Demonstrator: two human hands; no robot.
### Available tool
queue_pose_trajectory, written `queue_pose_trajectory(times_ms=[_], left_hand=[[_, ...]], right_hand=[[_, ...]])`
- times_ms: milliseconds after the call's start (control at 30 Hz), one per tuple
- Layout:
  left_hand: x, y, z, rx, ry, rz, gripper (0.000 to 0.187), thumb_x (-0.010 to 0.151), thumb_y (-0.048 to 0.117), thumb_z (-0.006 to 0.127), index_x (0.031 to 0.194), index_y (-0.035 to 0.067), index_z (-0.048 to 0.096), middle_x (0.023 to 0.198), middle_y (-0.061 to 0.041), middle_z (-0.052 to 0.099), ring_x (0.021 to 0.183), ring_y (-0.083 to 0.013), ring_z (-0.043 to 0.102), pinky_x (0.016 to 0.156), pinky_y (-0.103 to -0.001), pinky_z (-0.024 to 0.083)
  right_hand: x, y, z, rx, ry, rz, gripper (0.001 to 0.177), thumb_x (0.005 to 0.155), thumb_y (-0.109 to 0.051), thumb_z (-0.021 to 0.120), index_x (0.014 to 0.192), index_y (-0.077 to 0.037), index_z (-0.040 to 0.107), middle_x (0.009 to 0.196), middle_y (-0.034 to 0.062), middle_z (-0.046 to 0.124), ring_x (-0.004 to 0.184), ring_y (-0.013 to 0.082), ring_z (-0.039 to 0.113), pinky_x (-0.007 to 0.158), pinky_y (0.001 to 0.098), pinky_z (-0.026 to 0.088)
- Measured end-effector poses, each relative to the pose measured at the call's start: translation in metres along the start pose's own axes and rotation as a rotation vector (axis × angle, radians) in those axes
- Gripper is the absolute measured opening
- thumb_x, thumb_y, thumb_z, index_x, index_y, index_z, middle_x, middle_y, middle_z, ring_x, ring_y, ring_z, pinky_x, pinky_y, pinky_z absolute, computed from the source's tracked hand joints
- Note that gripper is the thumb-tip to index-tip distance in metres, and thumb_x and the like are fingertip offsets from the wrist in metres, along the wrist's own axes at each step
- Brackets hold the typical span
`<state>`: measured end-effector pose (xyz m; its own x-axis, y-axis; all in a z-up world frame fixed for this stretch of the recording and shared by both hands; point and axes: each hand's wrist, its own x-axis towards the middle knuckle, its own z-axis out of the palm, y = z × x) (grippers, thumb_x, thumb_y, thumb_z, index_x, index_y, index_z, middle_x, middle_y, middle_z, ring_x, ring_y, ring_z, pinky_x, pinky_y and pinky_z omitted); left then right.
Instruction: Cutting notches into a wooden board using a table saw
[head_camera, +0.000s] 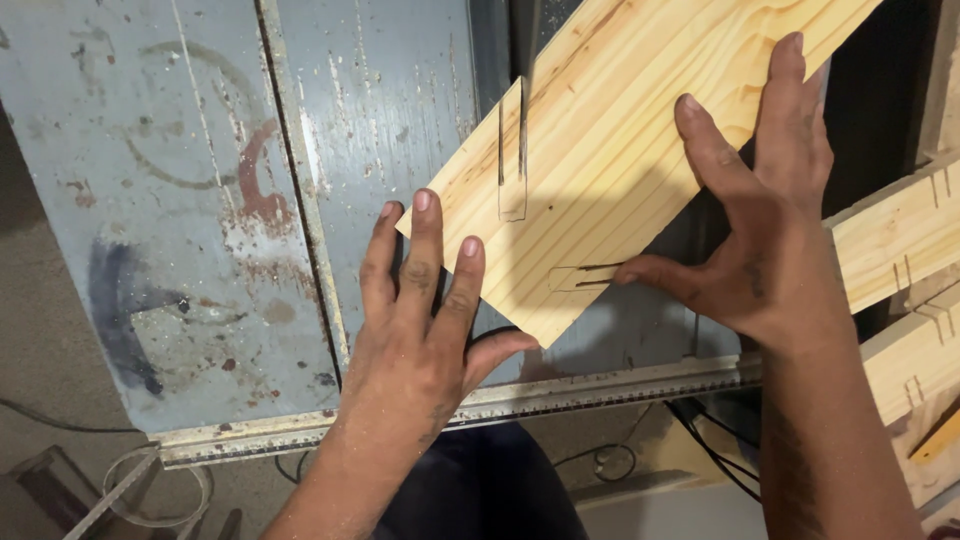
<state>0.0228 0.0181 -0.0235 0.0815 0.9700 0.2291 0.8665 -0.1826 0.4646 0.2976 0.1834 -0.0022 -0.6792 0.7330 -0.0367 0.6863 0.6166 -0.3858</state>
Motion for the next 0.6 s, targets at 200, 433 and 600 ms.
queue_pose_trajectory(times_ms=[200,433,600], left_hand=[[0.0016,-0.001,0.0014,0.011,-0.015,-0.016,0.114,0.095,0.07,0.084,0.164,0.007,0.018,0.168,-0.034,0.022,0.154,-0.0639,0.034,0.126,-0.074,0.042],[0.0053,-0.002,0.001,0.025,-0.012,-0.004,0.114,0.095,0.071,0.083,0.163,0.005,0.019,0.167,-0.035,0.022,0.153,-0.0647,0.035,0.127,-0.073,0.043],[0.0068,-0.0023,0.0019,0.028,-0.011,-0.01,0.114,0.094,0.07,0.085,0.162,0.005,0.021,0.166,-0.036,0.024,0.152,-0.0652,0.036,0.126,-0.074,0.042]], right_hand=[[0.0024,0.0011,-0.0005,-0.021,-0.017,0.022,0.131,0.072,-0.058,0.104,0.173,-0.023,0.028,0.175,0.0269,-0.012,0.164,0.0649,-0.006,0.135,0.0913,0.013],[0.0042,0.0052,0.0006,-0.025,-0.004,0.006,0.129,0.076,-0.063,0.102,0.174,-0.022,0.03,0.176,0.0244,-0.011,0.166,0.062,-0.007,0.138,0.0893,0.012],[0.0057,0.0072,0.0011,-0.013,0.007,-0.009,0.128,0.077,-0.067,0.1,0.174,-0.023,0.029,0.176,0.0241,-0.011,0.168,0.062,-0.005,0.138,0.0915,0.012]])
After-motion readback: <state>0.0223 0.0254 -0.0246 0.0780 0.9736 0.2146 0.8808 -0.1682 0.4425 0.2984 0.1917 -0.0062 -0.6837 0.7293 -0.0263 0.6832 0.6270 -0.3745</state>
